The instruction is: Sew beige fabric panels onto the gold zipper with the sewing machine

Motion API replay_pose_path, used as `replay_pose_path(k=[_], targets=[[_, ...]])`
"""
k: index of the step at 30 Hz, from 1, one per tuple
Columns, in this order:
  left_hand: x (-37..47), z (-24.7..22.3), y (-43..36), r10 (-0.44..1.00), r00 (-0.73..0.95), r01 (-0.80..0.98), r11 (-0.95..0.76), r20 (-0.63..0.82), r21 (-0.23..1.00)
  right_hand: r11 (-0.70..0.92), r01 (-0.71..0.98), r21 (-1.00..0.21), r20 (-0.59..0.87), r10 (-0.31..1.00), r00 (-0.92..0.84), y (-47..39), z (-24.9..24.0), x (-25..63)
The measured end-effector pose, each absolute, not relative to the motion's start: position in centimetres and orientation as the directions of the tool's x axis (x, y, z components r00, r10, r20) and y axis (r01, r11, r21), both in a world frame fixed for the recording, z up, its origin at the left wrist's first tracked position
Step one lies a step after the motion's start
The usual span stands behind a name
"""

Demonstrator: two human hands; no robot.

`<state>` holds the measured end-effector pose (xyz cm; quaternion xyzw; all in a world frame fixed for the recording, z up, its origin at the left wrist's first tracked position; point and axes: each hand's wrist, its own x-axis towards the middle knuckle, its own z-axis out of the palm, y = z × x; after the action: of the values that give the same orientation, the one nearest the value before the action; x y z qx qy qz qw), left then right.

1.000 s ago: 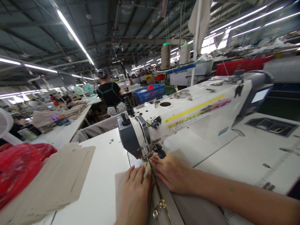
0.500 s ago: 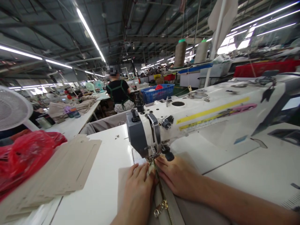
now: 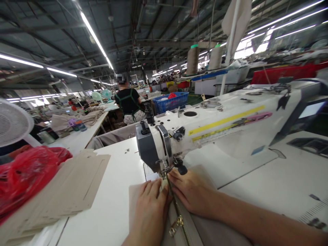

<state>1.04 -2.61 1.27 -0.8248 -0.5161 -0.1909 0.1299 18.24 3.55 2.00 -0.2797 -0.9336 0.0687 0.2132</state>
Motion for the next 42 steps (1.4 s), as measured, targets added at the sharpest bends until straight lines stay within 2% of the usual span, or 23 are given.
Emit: replay_pose_path(k=[5,10,12,14,17,22,25,27,29,32,37,42], targets=[[0.8,1.4,-2.7,0.838,0.334,0.915,-0.398,0.431,0.065,0.799,0.529,-0.286,0.402,0.601,-0.691,3.4,1.4,18.3],[0.4,1.5,-3.8,0.832,0.257,0.954,-0.299,0.491,0.008,0.771,0.606,-0.194,0.451,0.619,-0.643,1.3,0.1,19.2],[0.6,2.1,-5.1,0.873,0.233,0.962,-0.271,0.429,0.029,0.788,0.598,-0.147,0.424,0.597,-0.682,-0.4,-0.1,20.0],[1.0,3.0,-6.8,0.921,0.213,0.960,-0.260,0.328,0.106,0.805,0.578,-0.136,0.393,0.580,-0.714,-2.4,0.2,20.9],[1.6,4.5,-9.1,0.971,0.177,0.946,-0.213,0.159,0.246,0.786,0.577,-0.220,0.340,0.616,-0.710,-4.7,1.3,22.1],[2.2,6.8,-11.4,0.989,0.146,0.835,-0.103,-0.038,0.541,0.621,0.651,-0.436,0.197,0.772,-0.604,-5.7,4.1,23.1],[2.2,8.8,-12.3,0.971,0.166,0.734,-0.006,-0.171,0.679,0.575,0.603,-0.553,0.089,0.760,-0.643,-5.6,6.0,23.5],[2.1,10.5,-13.0,0.938,0.246,0.671,0.018,-0.246,0.741,0.509,0.538,-0.672,0.012,0.734,-0.679,-5.7,7.0,23.6],[1.8,12.0,-13.5,0.897,0.346,0.608,0.009,-0.275,0.794,0.432,0.435,-0.790,-0.034,0.677,-0.735,-5.8,7.9,23.7],[1.0,13.1,-13.9,0.874,0.399,0.500,0.046,-0.277,0.865,0.398,0.253,-0.882,0.024,0.573,-0.819,-5.8,9.3,23.4],[0.2,12.9,-14.3,0.916,0.185,0.339,0.280,-0.356,0.898,0.384,0.127,-0.914,0.056,0.430,-0.901,-6.0,11.5,22.5],[0.2,13.2,-15.2,0.926,0.068,0.274,0.341,-0.372,0.899,0.366,0.135,-0.921,0.024,0.399,-0.917,-6.2,11.8,22.0]])
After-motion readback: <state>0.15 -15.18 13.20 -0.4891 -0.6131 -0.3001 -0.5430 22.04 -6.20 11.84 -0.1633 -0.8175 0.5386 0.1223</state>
